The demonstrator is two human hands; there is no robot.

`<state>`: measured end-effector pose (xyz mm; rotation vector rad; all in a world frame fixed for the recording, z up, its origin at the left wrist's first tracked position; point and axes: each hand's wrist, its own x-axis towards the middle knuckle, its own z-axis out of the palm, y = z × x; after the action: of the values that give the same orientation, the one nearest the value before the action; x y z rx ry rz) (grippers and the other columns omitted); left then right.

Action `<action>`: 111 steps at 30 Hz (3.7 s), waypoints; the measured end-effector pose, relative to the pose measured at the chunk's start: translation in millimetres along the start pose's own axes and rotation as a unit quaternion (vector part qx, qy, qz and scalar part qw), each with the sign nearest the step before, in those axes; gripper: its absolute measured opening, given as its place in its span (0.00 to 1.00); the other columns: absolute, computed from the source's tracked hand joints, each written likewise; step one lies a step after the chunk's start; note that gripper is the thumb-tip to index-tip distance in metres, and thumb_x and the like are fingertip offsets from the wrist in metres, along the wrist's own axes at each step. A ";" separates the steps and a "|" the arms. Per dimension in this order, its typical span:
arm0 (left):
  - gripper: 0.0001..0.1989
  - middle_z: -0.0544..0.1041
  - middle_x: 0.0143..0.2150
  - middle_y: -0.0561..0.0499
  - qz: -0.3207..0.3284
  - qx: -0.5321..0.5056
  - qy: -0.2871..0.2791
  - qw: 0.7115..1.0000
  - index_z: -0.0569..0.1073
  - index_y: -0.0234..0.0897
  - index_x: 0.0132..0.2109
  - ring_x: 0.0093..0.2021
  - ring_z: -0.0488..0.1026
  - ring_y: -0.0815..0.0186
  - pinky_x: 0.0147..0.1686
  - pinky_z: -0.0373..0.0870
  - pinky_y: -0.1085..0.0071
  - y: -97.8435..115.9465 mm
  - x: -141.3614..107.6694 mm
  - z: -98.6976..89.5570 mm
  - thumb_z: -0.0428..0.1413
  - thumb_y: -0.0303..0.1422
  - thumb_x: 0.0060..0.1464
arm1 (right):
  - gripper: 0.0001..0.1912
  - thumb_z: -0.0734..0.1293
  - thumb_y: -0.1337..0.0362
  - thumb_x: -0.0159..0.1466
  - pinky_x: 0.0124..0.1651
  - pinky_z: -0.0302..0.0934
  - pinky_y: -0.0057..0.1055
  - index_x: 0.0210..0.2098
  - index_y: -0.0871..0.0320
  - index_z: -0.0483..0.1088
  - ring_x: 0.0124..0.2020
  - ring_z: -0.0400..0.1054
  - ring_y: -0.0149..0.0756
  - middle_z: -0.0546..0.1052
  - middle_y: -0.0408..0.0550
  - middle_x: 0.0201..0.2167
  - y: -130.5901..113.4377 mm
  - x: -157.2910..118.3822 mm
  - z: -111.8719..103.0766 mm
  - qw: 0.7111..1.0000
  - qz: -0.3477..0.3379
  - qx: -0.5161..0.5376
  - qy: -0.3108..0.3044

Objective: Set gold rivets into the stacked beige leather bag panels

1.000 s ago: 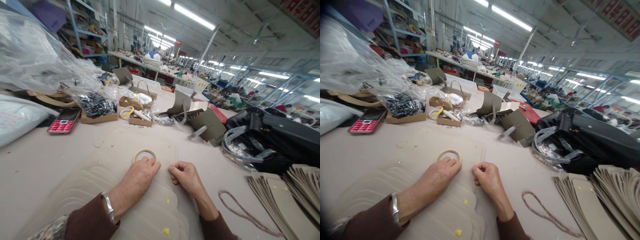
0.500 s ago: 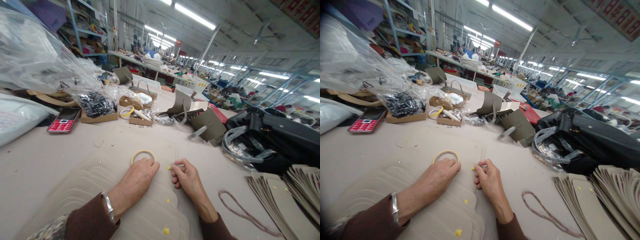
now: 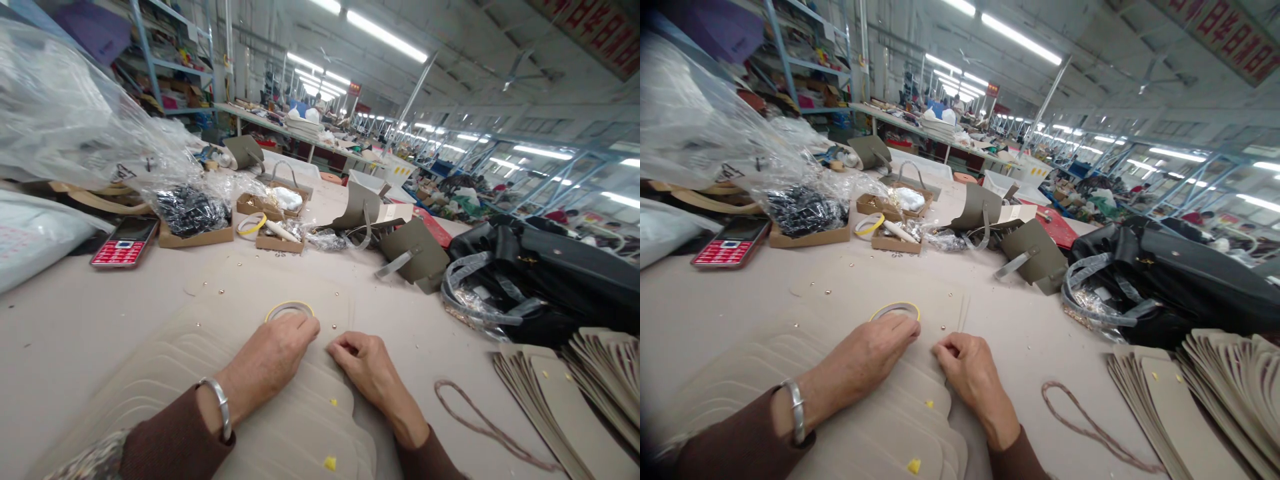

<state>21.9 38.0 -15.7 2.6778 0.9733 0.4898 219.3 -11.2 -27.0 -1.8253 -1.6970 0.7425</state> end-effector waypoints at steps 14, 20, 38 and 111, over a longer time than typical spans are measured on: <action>0.23 0.79 0.46 0.45 0.051 -0.084 0.065 0.993 0.55 0.37 0.62 0.42 0.78 0.62 0.38 0.75 0.68 -1.5 -2.4 12.7 0.49 0.27 0.62 | 0.08 0.62 0.71 0.64 0.39 0.64 0.29 0.38 0.58 0.73 0.33 0.70 0.33 0.77 0.48 0.33 -16.1 -3.6 5.7 0.960 -0.260 0.051 0.086; 0.12 0.77 0.40 0.51 0.019 -0.123 0.016 0.992 0.63 0.40 0.53 0.38 0.76 0.65 0.34 0.70 0.72 2.4 -2.5 4.8 0.47 0.26 0.63 | 0.08 0.61 0.73 0.61 0.32 0.62 0.26 0.31 0.58 0.71 0.26 0.68 0.31 0.75 0.45 0.25 -14.5 -4.7 13.3 0.945 -0.289 -0.015 0.150; 0.07 0.72 0.36 0.50 -0.011 0.072 -0.028 0.997 0.67 0.38 0.39 0.37 0.69 0.60 0.31 0.65 0.68 7.0 7.2 7.0 0.47 0.23 0.61 | 0.18 0.71 0.52 0.52 0.21 0.61 0.22 0.27 0.64 0.72 0.16 0.65 0.26 0.73 0.43 0.18 11.4 24.9 -2.2 0.947 0.134 0.286 0.057; 0.20 0.79 0.41 0.46 0.073 -0.055 0.089 0.992 0.53 0.36 0.61 0.36 0.78 0.62 0.32 0.72 0.69 -1.4 -0.7 10.4 0.45 0.28 0.64 | 0.09 0.61 0.74 0.62 0.38 0.64 0.28 0.34 0.58 0.72 0.32 0.70 0.33 0.77 0.48 0.29 -21.3 3.2 -1.6 0.947 -0.305 -0.002 0.100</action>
<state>24.7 37.4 -25.8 2.6514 0.7727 0.8017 205.7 -6.6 -11.0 -1.2069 -1.9639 0.2777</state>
